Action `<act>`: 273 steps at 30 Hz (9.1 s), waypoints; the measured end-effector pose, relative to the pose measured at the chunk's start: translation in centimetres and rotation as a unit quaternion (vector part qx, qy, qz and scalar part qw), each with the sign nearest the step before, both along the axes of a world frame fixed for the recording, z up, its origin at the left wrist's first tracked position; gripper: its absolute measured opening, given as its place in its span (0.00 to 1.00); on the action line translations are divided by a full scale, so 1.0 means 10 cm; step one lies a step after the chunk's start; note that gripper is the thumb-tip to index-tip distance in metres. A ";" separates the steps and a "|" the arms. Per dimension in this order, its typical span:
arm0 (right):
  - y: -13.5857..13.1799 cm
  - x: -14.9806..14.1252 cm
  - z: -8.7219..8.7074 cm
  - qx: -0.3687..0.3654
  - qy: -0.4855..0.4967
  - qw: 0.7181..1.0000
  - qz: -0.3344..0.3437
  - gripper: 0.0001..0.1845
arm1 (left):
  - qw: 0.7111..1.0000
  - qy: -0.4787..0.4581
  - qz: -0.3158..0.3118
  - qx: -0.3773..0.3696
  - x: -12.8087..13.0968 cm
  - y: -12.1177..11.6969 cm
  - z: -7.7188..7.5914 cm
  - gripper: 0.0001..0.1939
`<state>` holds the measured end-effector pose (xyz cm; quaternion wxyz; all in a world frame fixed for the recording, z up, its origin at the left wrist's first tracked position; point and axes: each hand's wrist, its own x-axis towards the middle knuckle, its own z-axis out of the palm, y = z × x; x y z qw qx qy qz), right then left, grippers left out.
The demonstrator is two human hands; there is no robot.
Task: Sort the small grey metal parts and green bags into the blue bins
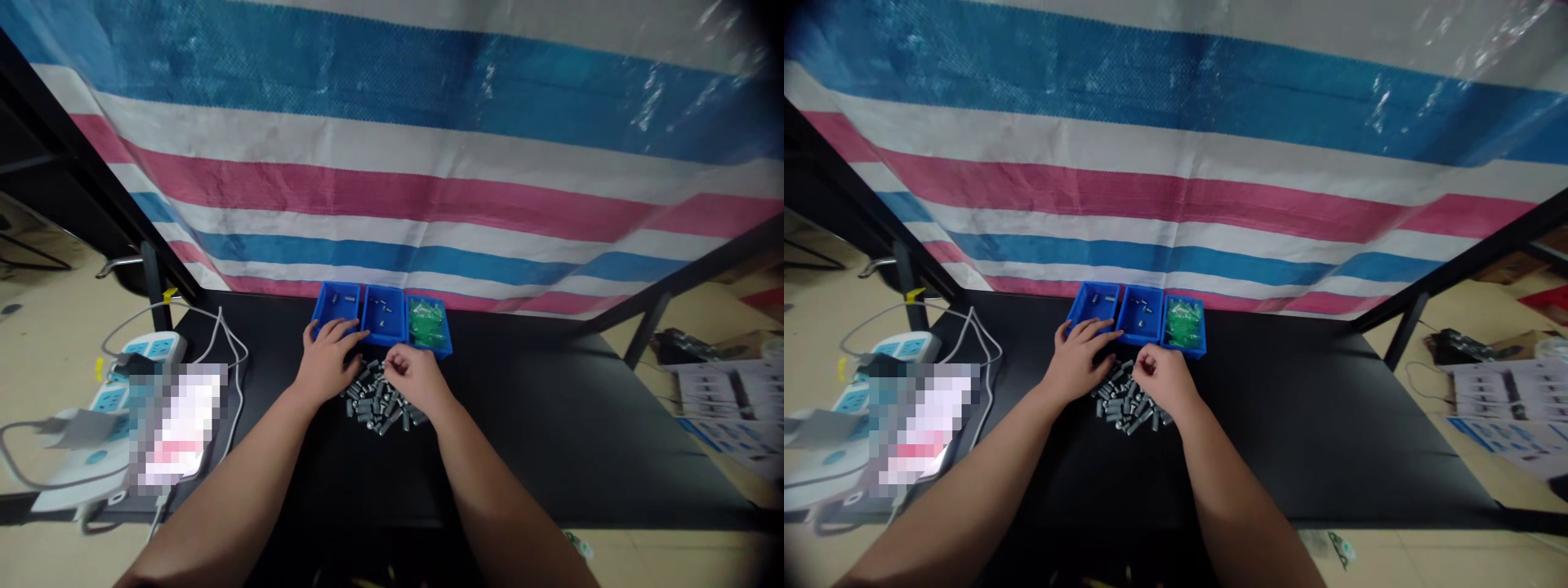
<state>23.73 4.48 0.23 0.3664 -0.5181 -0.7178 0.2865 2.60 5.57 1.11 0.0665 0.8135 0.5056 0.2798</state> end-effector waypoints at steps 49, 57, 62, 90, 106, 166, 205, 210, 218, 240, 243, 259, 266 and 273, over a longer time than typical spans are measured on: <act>-0.10 -0.08 0.14 0.013 -0.289 0.956 0.055 0.17 | 0.998 -0.050 -0.034 0.005 0.03 -0.02 0.10 0.11; -0.09 -0.04 0.12 0.016 -0.197 0.979 0.045 0.02 | 0.997 -0.064 -0.032 0.009 0.02 -0.03 0.12 0.09; -0.03 -0.02 0.06 0.028 0.042 0.999 0.008 0.07 | 0.997 -0.075 -0.022 0.008 0.00 -0.02 0.12 0.09; -0.09 0.12 0.18 -0.022 -0.006 0.994 0.103 0.03 | 0.997 -0.081 -0.008 -0.012 -0.02 -0.01 0.13 0.10; -0.07 0.22 0.18 0.009 -0.150 0.983 0.109 0.10 | 0.996 -0.085 -0.010 -0.020 -0.02 0.00 0.13 0.09; -0.11 0.02 0.14 0.008 -0.240 0.964 0.117 0.13 | 0.995 -0.098 -0.004 -0.007 -0.03 0.00 0.12 0.09; -0.03 -0.09 0.21 0.143 0.007 0.986 -0.081 0.13 | 0.995 -0.100 -0.001 -0.014 -0.04 0.00 0.14 0.09; -0.05 -0.06 0.23 0.114 -0.056 0.992 -0.007 0.13 | 0.995 -0.103 0.006 -0.015 -0.04 0.01 0.14 0.09; -0.10 -0.11 0.12 0.046 -0.213 0.964 0.152 0.08 | 0.994 -0.103 0.006 -0.016 -0.04 0.01 0.14 0.09; -0.10 -0.11 0.14 0.025 -0.096 0.983 0.152 0.06 | 0.994 -0.105 0.004 -0.016 -0.05 0.01 0.14 0.10; -0.13 -0.14 0.16 0.035 -0.170 0.965 0.198 0.07 | 0.994 -0.104 0.009 -0.016 -0.05 0.01 0.14 0.10; -0.04 -0.13 0.15 0.123 -0.038 0.991 -0.041 0.14 | 0.995 -0.099 0.017 -0.015 -0.05 0.02 0.14 0.09; -0.09 -0.20 0.12 0.071 -0.175 0.974 0.127 0.09 | 0.995 -0.098 0.021 -0.018 -0.05 0.01 0.14 0.09; -0.10 -0.31 0.10 0.048 -0.259 0.953 0.148 0.07 | 0.995 -0.103 0.015 -0.011 -0.05 0.01 0.15 0.09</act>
